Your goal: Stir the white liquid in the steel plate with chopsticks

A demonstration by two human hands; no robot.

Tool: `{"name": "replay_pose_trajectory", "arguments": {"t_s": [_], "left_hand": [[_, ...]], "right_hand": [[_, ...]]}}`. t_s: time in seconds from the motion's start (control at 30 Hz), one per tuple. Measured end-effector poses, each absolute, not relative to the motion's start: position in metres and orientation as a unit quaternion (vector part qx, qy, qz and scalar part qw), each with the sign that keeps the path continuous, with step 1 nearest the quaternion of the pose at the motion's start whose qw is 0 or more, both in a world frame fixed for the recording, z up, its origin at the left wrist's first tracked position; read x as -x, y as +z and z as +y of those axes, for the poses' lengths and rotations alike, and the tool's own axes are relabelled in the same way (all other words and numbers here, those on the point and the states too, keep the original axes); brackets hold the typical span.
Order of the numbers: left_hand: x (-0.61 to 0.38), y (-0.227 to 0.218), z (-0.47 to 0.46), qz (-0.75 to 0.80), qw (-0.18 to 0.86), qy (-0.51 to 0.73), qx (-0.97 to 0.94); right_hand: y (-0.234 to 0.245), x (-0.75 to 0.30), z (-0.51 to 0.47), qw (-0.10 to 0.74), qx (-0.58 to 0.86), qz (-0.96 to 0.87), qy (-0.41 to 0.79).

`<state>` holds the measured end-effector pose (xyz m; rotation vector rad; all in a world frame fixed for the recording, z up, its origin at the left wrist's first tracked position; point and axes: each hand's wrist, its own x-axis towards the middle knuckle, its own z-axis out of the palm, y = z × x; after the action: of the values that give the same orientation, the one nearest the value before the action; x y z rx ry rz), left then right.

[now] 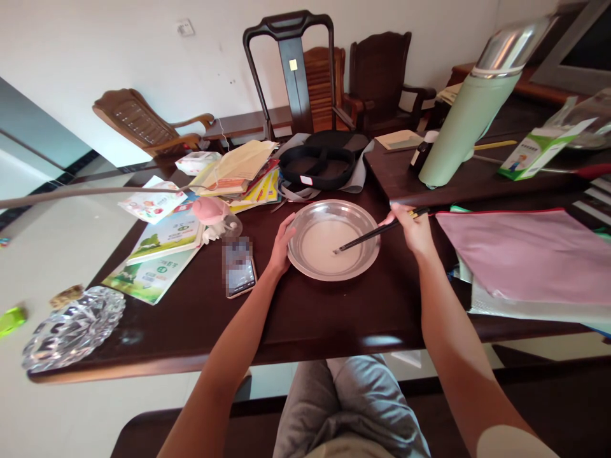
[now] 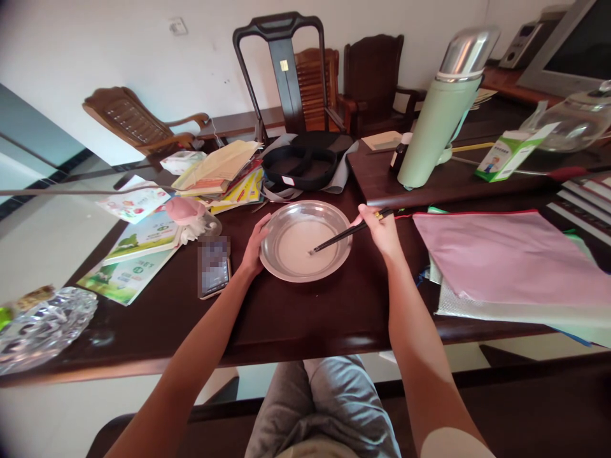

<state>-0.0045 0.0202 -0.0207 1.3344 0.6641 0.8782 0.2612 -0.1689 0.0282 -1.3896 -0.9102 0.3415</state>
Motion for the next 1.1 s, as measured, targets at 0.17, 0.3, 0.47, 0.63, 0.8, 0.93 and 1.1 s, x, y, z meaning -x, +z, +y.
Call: {"name": "replay_pose_trajectory", "arguments": {"t_s": [0.17, 0.3, 0.47, 0.63, 0.8, 0.93, 1.1], "left_hand": [[0.004, -0.021, 0.02, 0.296, 0.653, 0.384, -0.582], [0.004, -0.02, 0.019, 0.296, 0.663, 0.384, -0.57], [0.003, -0.02, 0.019, 0.301, 0.666, 0.387, -0.563], [0.004, -0.021, 0.02, 0.3, 0.66, 0.386, -0.571], [0.005, -0.022, 0.022, 0.292, 0.655, 0.383, -0.583], [0.005, -0.023, 0.022, 0.292, 0.655, 0.383, -0.582], [0.004, -0.023, 0.022, 0.289, 0.662, 0.384, -0.575]], "right_hand": [[0.029, -0.252, -0.165, 0.613, 0.602, -0.469, 0.206], [0.026, -0.262, -0.167, 0.653, 0.619, -0.416, 0.129], [0.026, -0.261, -0.168, 0.658, 0.608, -0.411, 0.167], [0.03, -0.252, -0.166, 0.616, 0.603, -0.468, 0.195], [0.028, -0.263, -0.169, 0.671, 0.613, -0.398, 0.127], [0.028, -0.257, -0.167, 0.638, 0.604, -0.441, 0.182], [0.027, -0.257, -0.166, 0.629, 0.613, -0.453, 0.153]]}}
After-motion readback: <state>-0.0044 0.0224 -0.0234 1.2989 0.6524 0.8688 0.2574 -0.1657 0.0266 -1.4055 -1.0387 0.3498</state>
